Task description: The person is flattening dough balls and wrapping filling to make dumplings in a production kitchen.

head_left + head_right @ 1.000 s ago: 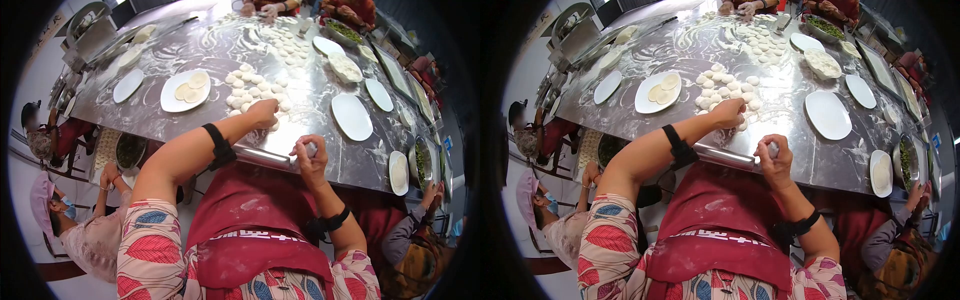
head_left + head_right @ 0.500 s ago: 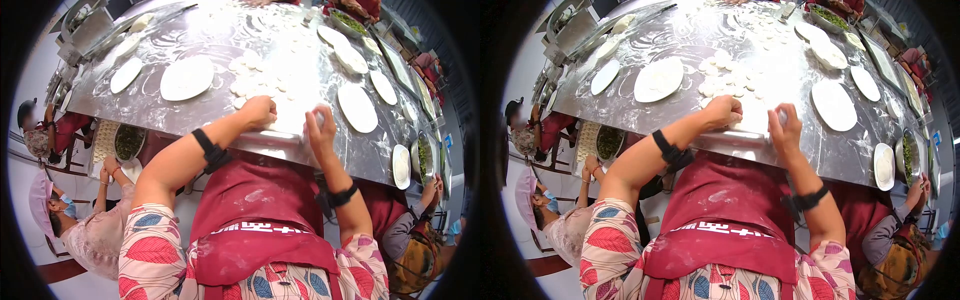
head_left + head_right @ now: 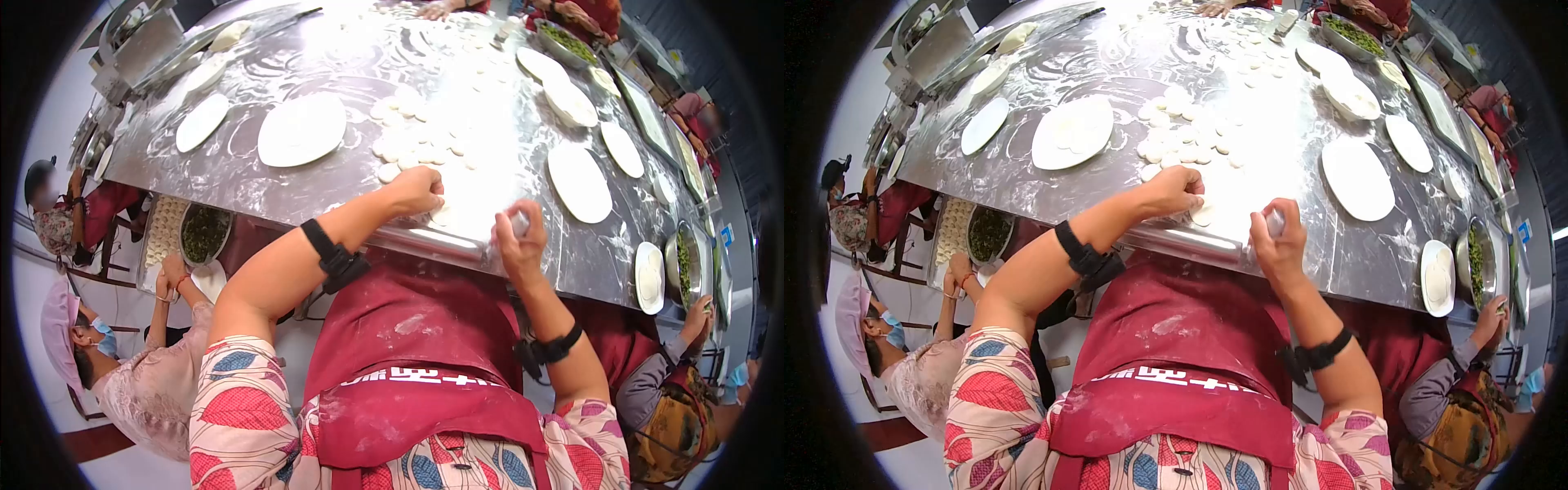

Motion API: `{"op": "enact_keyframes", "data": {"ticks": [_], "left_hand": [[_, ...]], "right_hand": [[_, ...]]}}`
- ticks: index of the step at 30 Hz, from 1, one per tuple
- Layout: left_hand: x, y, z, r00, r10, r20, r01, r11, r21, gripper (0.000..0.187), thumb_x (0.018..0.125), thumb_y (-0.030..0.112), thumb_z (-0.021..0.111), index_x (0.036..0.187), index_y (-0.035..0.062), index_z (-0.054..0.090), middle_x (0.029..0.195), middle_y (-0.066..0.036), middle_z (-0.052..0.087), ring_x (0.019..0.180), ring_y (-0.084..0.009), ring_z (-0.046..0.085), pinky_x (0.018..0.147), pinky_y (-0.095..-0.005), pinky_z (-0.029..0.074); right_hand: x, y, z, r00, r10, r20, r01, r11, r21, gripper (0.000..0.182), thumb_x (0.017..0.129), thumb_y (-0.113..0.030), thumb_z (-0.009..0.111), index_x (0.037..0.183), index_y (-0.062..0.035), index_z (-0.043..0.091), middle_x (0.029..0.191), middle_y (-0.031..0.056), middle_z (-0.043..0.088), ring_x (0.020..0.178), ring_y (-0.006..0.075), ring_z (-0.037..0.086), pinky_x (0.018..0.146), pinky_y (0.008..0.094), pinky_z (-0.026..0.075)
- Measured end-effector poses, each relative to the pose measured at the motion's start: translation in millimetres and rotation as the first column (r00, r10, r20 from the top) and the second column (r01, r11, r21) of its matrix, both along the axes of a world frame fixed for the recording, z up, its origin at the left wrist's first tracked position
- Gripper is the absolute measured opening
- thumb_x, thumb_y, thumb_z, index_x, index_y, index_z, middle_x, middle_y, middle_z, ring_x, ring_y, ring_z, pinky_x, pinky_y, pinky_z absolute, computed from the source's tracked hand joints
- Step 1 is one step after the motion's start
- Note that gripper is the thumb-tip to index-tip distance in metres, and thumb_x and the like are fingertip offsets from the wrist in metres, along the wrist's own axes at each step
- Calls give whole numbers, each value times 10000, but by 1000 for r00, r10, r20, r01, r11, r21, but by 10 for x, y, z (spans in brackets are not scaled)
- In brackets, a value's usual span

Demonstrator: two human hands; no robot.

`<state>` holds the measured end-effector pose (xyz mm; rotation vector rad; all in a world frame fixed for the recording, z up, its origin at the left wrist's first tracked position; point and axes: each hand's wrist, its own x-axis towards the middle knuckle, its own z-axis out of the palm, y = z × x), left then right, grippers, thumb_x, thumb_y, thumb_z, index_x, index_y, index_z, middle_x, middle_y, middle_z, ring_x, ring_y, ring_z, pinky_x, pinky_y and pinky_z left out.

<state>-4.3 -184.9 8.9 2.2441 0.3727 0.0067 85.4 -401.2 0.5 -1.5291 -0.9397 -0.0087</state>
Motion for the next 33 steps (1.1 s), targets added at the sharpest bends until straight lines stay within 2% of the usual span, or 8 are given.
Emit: {"op": "enact_keyframes", "data": {"ticks": [3, 5, 6, 10, 13, 17, 22, 33], "left_hand": [[-71, 5, 58, 995, -63, -72, 62, 998, -15, 165, 766, 128, 660, 865, -4, 650, 802, -138, 672, 767, -236, 638, 698, -370, 493], [-11, -60, 158, 996, -23, -84, 39, 981, 190, 159, 781, 137, 642, 866, 3, 651, 813, -147, 674, 783, -256, 642, 709, -377, 494], [32, -79, 203, 997, 2, -80, 21, 957, 290, 157, 789, 141, 633, 866, 6, 652, 819, -151, 676, 791, -266, 644, 715, -381, 495], [106, -26, 164, 989, -139, -54, 145, 981, 129, 140, 787, 142, 626, 849, 24, 668, 819, -146, 681, 796, -280, 650, 736, -384, 500], [8, -15, 79, 994, -106, -18, 107, 961, 256, 130, 768, 125, 649, 847, 23, 665, 798, -133, 675, 777, -255, 645, 729, -370, 501], [-71, 46, -32, 997, 72, -36, -77, 985, -152, 106, 742, 75, 671, 839, 33, 664, 761, -118, 670, 700, -240, 641, 691, -353, 503], [100, -5, 140, 1000, 7, -24, -1, 972, 233, 204, 818, 166, 629, 901, -8, 694, 804, -146, 689, 733, -241, 650, 700, -366, 498], [-7, 50, 185, 988, -93, -127, 87, 995, -54, 158, 789, 84, 632, 925, 6, 654, 806, -120, 671, 782, -208, 629, 716, -335, 490]], "right_hand": [[51, 141, 53, 999, -38, -12, 38, 999, -12, 177, 855, -19, 610, 971, -56, 482, 655, 84, 559, 504, 132, 570, 460, 279, 437], [352, 445, 52, 973, -122, 195, 130, 991, -26, 174, 853, -25, 611, 965, -53, 480, 634, 94, 552, 504, 161, 564, 475, 306, 441], [425, 572, 87, 988, -113, 108, 121, 990, -70, 176, 852, -29, 612, 967, -54, 481, 627, 99, 552, 504, 171, 565, 483, 312, 445], [306, 458, 183, 993, -101, 62, 108, 986, -126, 175, 855, -29, 611, 968, -51, 480, 618, 92, 561, 511, 161, 566, 488, 309, 447], [6, -12, 50, 1000, -10, -10, 10, 997, -74, 159, 866, -17, 595, 959, -44, 469, 623, 71, 568, 538, 126, 587, 486, 280, 457], [-45, -3, 38, 999, -22, -27, 21, 999, -39, 163, 861, -16, 593, 966, -45, 472, 615, 69, 562, 528, 125, 590, 474, 282, 457], [494, 685, 99, 991, -113, 74, 120, 987, -105, 186, 843, -63, 626, 969, -55, 490, 627, 138, 547, 530, 223, 581, 509, 358, 450], [156, 228, 139, 999, -48, 22, 49, 997, -62, 186, 861, -43, 615, 980, -43, 472, 619, 99, 565, 503, 175, 580, 478, 319, 456]]}}
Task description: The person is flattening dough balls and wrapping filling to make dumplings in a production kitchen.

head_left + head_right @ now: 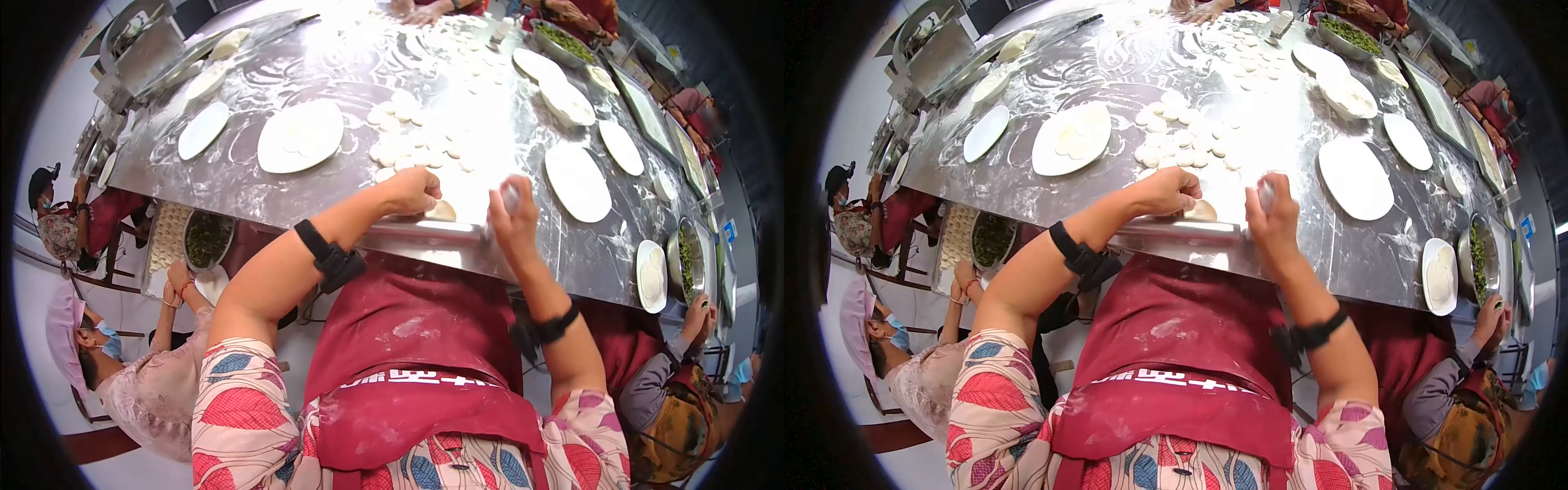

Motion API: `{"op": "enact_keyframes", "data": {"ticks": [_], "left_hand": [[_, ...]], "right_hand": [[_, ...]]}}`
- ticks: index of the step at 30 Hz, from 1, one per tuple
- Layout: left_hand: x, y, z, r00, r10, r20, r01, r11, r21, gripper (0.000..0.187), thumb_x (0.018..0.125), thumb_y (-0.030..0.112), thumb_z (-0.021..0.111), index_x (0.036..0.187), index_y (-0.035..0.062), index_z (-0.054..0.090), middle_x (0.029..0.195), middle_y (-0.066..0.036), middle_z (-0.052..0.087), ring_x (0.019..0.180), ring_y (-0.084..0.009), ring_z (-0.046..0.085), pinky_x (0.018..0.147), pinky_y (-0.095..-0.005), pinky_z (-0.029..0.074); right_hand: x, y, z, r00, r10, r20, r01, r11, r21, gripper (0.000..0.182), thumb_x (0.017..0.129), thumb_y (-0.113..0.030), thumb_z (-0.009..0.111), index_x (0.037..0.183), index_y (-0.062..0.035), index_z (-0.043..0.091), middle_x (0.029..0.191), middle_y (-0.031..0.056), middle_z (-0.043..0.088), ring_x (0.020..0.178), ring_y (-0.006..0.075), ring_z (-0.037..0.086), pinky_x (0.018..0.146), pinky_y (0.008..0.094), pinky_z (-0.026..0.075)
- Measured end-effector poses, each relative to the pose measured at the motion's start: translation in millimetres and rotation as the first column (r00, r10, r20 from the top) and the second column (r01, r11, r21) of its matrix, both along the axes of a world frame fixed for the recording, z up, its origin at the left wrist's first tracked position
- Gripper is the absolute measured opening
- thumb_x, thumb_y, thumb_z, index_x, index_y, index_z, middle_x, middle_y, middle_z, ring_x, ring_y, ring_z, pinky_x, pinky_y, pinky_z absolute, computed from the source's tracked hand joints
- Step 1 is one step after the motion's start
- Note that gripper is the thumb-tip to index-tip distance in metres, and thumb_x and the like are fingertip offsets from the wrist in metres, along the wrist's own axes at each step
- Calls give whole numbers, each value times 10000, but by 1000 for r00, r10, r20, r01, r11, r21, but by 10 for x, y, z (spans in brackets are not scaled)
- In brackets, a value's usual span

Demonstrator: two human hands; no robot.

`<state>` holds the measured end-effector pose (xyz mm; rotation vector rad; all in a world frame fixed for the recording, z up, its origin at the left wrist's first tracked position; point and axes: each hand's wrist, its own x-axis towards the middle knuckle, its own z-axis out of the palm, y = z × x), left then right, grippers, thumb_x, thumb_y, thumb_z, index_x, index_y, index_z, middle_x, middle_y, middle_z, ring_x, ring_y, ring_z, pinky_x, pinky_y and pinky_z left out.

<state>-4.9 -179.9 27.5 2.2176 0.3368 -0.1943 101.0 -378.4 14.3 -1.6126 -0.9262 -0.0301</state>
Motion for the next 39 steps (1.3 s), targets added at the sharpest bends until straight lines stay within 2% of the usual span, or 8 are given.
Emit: {"op": "enact_keyframes", "data": {"ticks": [2, 4, 11, 16, 22, 30, 32, 39], "left_hand": [[72, 15, -76, 991, -43, 124, 15, 976, 218, 156, 791, 94, 626, 912, 6, 670, 806, -146, 674, 779, -247, 637, 724, -357, 491], [134, -38, -37, 991, -39, 127, -8, 938, 346, 156, 791, 100, 628, 904, 5, 677, 810, -160, 675, 781, -271, 639, 727, -368, 491], [229, -76, 14, 960, -240, 143, 176, 917, 357, 137, 742, 150, 718, 835, 53, 691, 784, -116, 687, 760, -280, 660, 681, -379, 503], [789, -292, 167, 943, -230, 240, 106, 892, 440, 136, 752, 157, 675, 862, 82, 700, 824, -125, 693, 807, -304, 667, 683, -408, 510], [998, -317, -8, 996, -91, 6, 69, 796, 601, 175, 748, 168, 665, 892, 75, 702, 881, -158, 687, 874, -315, 669, 722, -427, 522], [106, -36, 53, 998, -30, -63, 47, 957, 286, 201, 763, 242, 672, 837, 58, 703, 848, -170, 685, 825, -328, 659, 731, -406, 505], [109, -92, 106, 996, 40, -74, -8, 923, 384, 258, 798, 284, 641, 853, 39, 701, 849, -196, 682, 841, -349, 657, 752, -428, 499], [272, -141, -102, 982, -141, 128, 76, 908, 413, 133, 794, 157, 650, 812, 28, 673, 764, -152, 680, 780, -314, 668, 702, -403, 515]], "right_hand": [[249, 335, -24, 992, -87, 96, 92, 994, -57, 192, 846, -58, 622, 980, -45, 486, 616, 152, 536, 551, 302, 578, 525, 378, 452], [299, 439, -4, 993, -101, 57, 107, 988, -113, 205, 843, -62, 629, 992, -50, 490, 618, 143, 542, 548, 297, 580, 521, 374, 451], [-473, -468, -82, 998, 61, -10, -61, 997, 47, 178, 868, 21, 607, 973, -31, 473, 674, 54, 569, 546, 104, 585, 481, 249, 455], [-441, -412, -106, 998, 35, -51, -32, 998, 62, 182, 873, 26, 604, 968, -40, 463, 668, 35, 548, 522, 83, 558, 464, 236, 432], [-359, -314, -32, 995, 42, -85, -38, 998, 53, 199, 864, 18, 615, 969, -64, 468, 622, 25, 533, 516, 81, 552, 461, 243, 429], [138, 94, -102, 998, -30, 52, 33, 998, -50, 197, 858, -52, 620, 989, -44, 472, 621, 131, 543, 517, 207, 587, 488, 338, 448], [298, 427, -32, 955, -122, 269, 119, 993, 27, 201, 855, -75, 621, 988, -44, 474, 627, 160, 533, 530, 243, 587, 506, 373, 446], [-90, -102, -10, 998, -42, 42, 44, 997, -61, 201, 855, -60, 610, 991, -44, 463, 643, 141, 564, 544, 233, 602, 508, 359, 451]]}}
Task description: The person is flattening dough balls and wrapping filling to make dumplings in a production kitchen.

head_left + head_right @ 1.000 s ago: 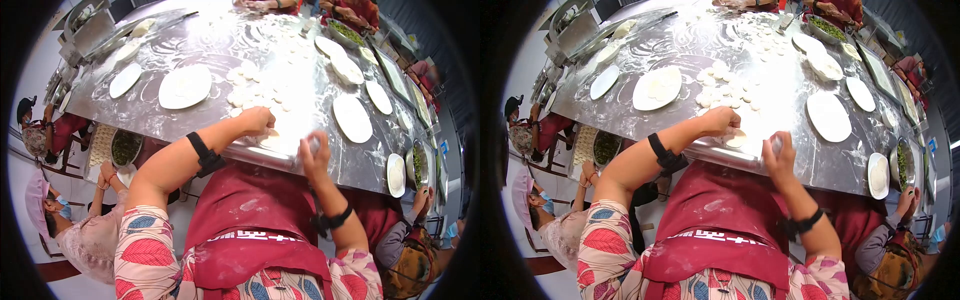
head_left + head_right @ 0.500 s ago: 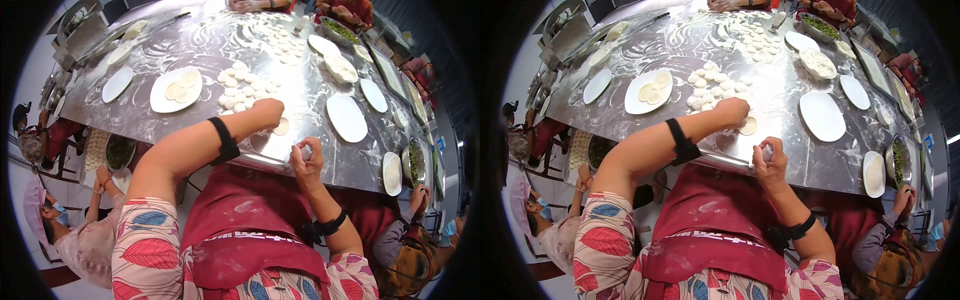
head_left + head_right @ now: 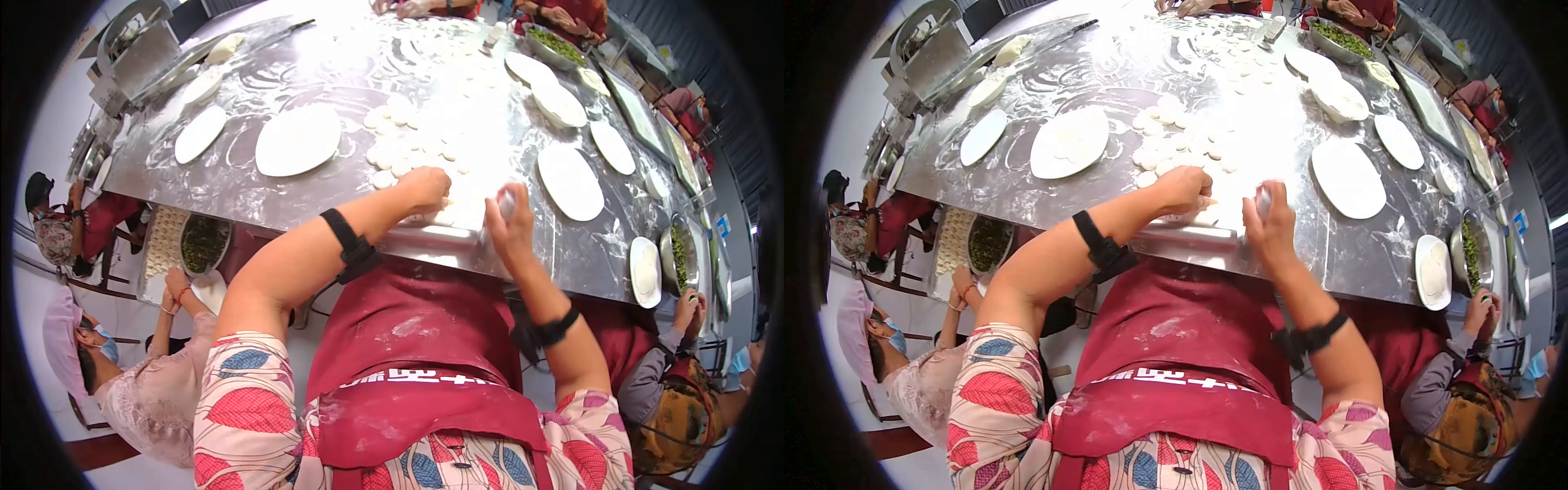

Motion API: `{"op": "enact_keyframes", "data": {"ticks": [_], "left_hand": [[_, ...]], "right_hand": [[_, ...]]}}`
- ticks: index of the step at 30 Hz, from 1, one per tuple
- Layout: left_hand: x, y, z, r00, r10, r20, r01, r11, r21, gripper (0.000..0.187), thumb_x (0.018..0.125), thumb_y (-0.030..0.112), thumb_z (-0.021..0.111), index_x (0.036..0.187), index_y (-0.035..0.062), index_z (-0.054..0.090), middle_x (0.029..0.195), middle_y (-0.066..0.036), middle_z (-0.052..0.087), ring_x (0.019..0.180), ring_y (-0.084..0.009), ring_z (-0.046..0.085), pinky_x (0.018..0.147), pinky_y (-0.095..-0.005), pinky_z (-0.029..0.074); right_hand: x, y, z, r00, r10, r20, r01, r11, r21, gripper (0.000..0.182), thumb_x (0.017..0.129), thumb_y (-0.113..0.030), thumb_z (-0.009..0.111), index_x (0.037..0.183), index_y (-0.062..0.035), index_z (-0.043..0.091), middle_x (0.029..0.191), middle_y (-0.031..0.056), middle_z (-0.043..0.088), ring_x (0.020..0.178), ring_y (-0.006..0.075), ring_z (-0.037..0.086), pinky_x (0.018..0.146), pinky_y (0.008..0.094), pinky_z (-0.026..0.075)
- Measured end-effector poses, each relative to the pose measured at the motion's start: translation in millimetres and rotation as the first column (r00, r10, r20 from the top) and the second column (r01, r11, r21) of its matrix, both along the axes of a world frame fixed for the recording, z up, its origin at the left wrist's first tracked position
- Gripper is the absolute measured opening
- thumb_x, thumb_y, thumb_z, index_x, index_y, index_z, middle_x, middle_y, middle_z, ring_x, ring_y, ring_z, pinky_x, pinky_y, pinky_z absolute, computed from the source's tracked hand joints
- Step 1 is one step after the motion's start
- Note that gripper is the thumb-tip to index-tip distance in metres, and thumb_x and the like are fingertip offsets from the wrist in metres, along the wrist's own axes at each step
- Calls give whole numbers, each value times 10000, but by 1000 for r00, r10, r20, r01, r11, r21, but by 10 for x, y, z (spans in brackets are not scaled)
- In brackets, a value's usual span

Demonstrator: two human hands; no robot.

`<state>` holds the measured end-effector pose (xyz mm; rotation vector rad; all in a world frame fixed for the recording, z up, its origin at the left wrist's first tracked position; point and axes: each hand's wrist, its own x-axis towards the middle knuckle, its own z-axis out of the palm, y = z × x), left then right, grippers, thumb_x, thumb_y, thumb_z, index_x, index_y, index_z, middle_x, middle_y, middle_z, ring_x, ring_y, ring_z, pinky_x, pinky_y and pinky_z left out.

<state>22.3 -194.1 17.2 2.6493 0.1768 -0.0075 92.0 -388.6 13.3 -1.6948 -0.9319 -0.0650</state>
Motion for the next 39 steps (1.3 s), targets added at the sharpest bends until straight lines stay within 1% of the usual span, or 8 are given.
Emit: {"op": "enact_keyframes", "data": {"ticks": [4, 9, 17, 21, 24, 27, 31, 39], "left_hand": [[-119, 26, -86, 975, 152, -163, -207, 890, -406, 118, 763, 120, 679, 823, 19, 674, 752, -136, 679, 758, -248, 665, 699, -370, 511], [-92, 10, 14, 980, 196, -34, -199, 964, -178, 184, 807, 166, 647, 868, -4, 682, 781, -186, 675, 760, -281, 657, 708, -381, 499], [-104, 36, -98, 992, 130, -1, -126, 959, -253, 167, 744, 123, 642, 834, -16, 658, 751, -185, 655, 722, -285, 631, 674, -389, 479], [-255, -1, 56, 993, 96, -65, -110, 957, -268, 179, 779, 154, 624, 842, -10, 658, 770, -185, 658, 742, -293, 631, 693, -395, 480], [-96, 45, 6, 987, 157, -31, -160, 975, -152, 227, 827, 203, 603, 861, -13, 665, 780, -192, 661, 755, -310, 636, 718, -411, 483], [-13, 20, 18, 991, 113, -76, -129, 955, -268, 237, 818, 202, 599, 875, -17, 668, 804, -211, 662, 770, -330, 638, 725, -414, 483], [-82, 48, -73, 997, 75, -22, -78, 982, -175, 235, 759, 157, 623, 903, -24, 662, 802, -208, 663, 759, -299, 638, 711, -405, 482], [-28, 5, 37, 996, 87, -36, -93, 975, -204, 204, 822, 155, 584, 905, -19, 650, 810, -190, 663, 779, -284, 628, 729, -383, 476]], "right_hand": [[-207, -211, -16, 991, 66, -112, -59, 996, 62, 199, 857, -52, 610, 989, -38, 462, 648, 141, 565, 546, 236, 599, 513, 358, 455], [395, 538, -12, 983, -91, 160, 96, 995, -21, 200, 856, -60, 615, 986, -34, 466, 655, 151, 561, 580, 256, 613, 538, 360, 461], [-137, -191, -51, 994, 97, -44, -94, 994, 46, 208, 881, -57, 594, 1025, -54, 444, 630, 85, 567, 532, 155, 599, 473, 308, 466], [132, 113, -57, 999, -10, 49, 10, 1000, 2, 205, 869, -49, 598, 1015, -51, 454, 623, 130, 542, 525, 221, 592, 491, 346, 454], [376, 539, 1, 994, -79, 72, 83, 995, -46, 241, 848, -75, 626, 1032, -73, 470, 680, 213, 565, 613, 388, 600, 552, 424, 467], [346, 472, -11, 989, -93, 119, 98, 994, -39, 246, 841, -77, 631, 1027, -65, 469, 689, 218, 567, 623, 393, 599, 561, 424, 470], [-114, -158, -48, 996, 71, -53, -70, 997, 28, 210, 878, -43, 602, 1020, -49, 448, 650, 73, 570, 546, 107, 587, 463, 278, 453], [375, 568, 19, 994, -64, 83, 67, 997, -38, 258, 846, -63, 632, 1032, -24, 457, 747, 220, 584, 657, 423, 594, 587, 433, 471]]}}
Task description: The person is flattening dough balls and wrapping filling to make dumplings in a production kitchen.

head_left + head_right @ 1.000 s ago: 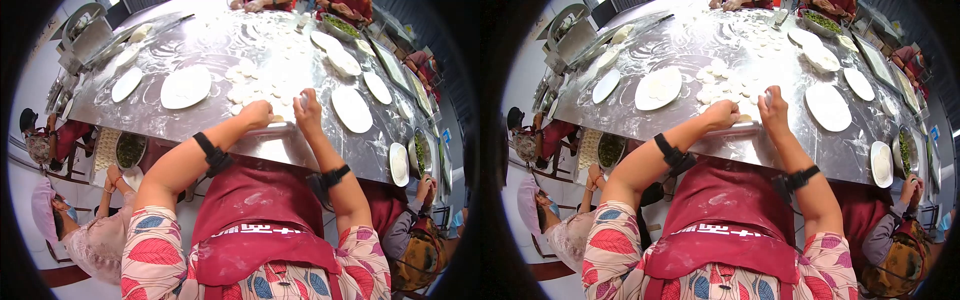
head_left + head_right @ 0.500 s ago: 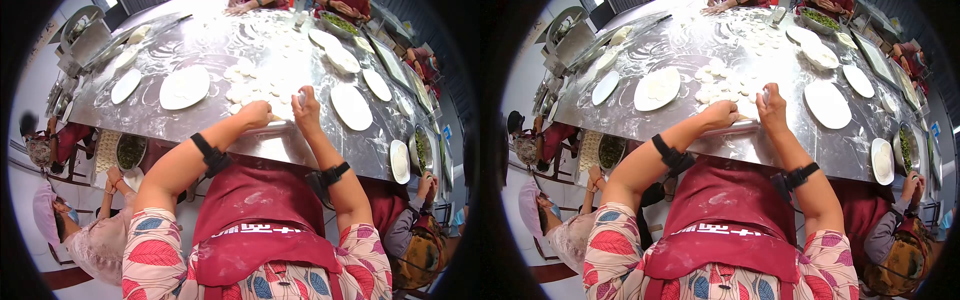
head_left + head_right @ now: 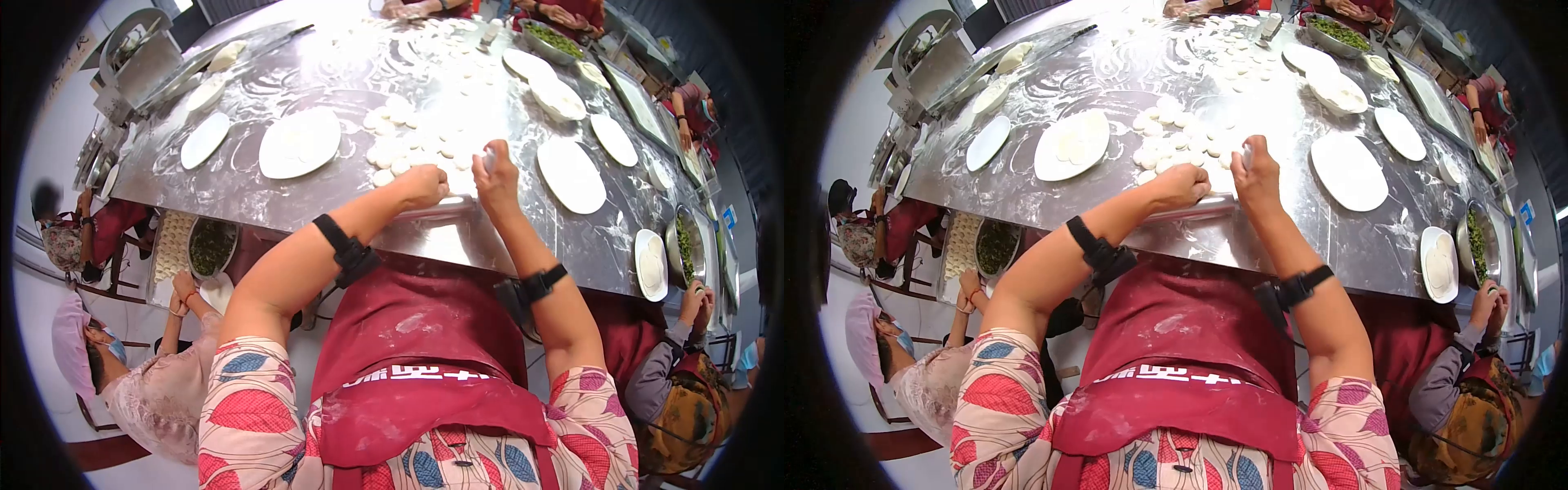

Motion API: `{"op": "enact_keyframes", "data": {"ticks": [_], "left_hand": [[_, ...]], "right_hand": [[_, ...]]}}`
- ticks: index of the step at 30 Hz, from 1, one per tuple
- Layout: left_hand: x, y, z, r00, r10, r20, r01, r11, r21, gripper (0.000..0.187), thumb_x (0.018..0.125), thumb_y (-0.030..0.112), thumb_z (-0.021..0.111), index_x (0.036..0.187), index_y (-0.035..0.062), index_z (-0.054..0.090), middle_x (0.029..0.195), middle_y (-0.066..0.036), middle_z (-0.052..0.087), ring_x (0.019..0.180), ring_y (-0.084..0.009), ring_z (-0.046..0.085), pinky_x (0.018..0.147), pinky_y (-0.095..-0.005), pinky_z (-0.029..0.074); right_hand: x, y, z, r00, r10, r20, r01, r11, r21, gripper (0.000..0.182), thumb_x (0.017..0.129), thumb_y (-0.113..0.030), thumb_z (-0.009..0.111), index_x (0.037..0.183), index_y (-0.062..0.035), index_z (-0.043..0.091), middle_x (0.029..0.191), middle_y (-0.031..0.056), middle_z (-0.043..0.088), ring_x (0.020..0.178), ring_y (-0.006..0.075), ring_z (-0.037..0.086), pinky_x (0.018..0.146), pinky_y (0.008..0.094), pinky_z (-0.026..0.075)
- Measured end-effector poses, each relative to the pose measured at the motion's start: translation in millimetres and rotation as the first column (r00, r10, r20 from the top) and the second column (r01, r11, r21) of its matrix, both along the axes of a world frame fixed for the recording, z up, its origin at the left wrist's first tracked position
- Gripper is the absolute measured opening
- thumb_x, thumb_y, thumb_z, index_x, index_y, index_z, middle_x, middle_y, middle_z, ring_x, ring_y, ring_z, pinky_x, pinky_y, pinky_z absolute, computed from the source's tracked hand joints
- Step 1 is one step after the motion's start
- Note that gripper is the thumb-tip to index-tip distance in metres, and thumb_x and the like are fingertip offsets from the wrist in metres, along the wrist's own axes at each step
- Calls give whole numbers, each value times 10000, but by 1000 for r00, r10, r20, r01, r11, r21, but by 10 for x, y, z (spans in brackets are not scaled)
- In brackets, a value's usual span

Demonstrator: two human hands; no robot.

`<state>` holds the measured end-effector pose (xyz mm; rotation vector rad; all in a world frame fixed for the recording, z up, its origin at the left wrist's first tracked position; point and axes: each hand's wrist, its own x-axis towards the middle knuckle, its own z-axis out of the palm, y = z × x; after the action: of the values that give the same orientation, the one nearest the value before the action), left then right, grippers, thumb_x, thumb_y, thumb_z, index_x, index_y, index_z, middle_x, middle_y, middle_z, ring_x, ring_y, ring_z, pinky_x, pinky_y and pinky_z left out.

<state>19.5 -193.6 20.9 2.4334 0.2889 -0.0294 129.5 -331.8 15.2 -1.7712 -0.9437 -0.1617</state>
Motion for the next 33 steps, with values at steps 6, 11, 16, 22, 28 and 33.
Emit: {"op": "enact_keyframes", "data": {"ticks": [6, 11, 16, 22, 28, 33], "left_hand": [[-16, 3, -67, 999, -41, -35, 40, 999, -33, 178, 822, 148, 601, 858, -22, 646, 775, -170, 655, 745, -243, 615, 700, -376, 478], [-215, 36, -13, 999, -14, -34, 9, 990, -143, 165, 820, 134, 606, 873, -17, 647, 787, -173, 656, 752, -247, 614, 700, -366, 478], [-13, 54, -21, 999, 39, -17, -40, 999, -24, 194, 828, 153, 598, 892, -23, 648, 824, -192, 665, 789, -288, 630, 733, -384, 479], [-68, -7, -23, 996, -60, -69, 56, 997, -61, 213, 788, 149, 613, 916, -19, 639, 834, -166, 671, 770, -258, 629, 707, -378, 482], [-260, 47, 7, 1000, 5, -23, -7, 994, -107, 136, 812, 104, 611, 896, -3, 609, 793, -121, 648, 727, -212, 601, 677, -347, 474], [-94, 160, -98, 995, 83, -51, -89, 986, -144, 278, 863, 235, 601, 952, -18, 676, 825, -175, 676, 794, -237, 631, 744, -370, 486]], "right_hand": [[-362, -606, -37, 989, 92, -112, -91, 996, 19, 233, 861, -58, 613, 1025, -30, 450, 710, 169, 583, 603, 294, 626, 541, 373, 474], [-409, -627, -23, 989, 98, -107, -94, 995, 40, 230, 864, -59, 610, 1027, -34, 451, 707, 163, 580, 588, 269, 620, 536, 364, 475], [-14, -30, -1, 1000, -5, 5, 5, 1000, 2, 242, 851, -74, 627, 1032, -56, 466, 759, 247, 586, 658, 426, 598, 585, 435, 469], [-524, -722, -8, 972, 102, -213, -95, 995, 45, 222, 864, -75, 621, 1012, -38, 460, 700, 199, 568, 605, 328, 609, 564, 392, 473], [-193, -337, 1, 1000, 30, -1, -30, 999, 26, 221, 865, -72, 615, 1014, -39, 454, 675, 177, 554, 571, 298, 591, 544, 377, 460], [42, -31, -96, 996, -41, 80, 38, 999, 30, 227, 844, -60, 619, 1015, -60, 469, 713, 200, 554, 600, 329, 591, 563, 398, 460]]}}
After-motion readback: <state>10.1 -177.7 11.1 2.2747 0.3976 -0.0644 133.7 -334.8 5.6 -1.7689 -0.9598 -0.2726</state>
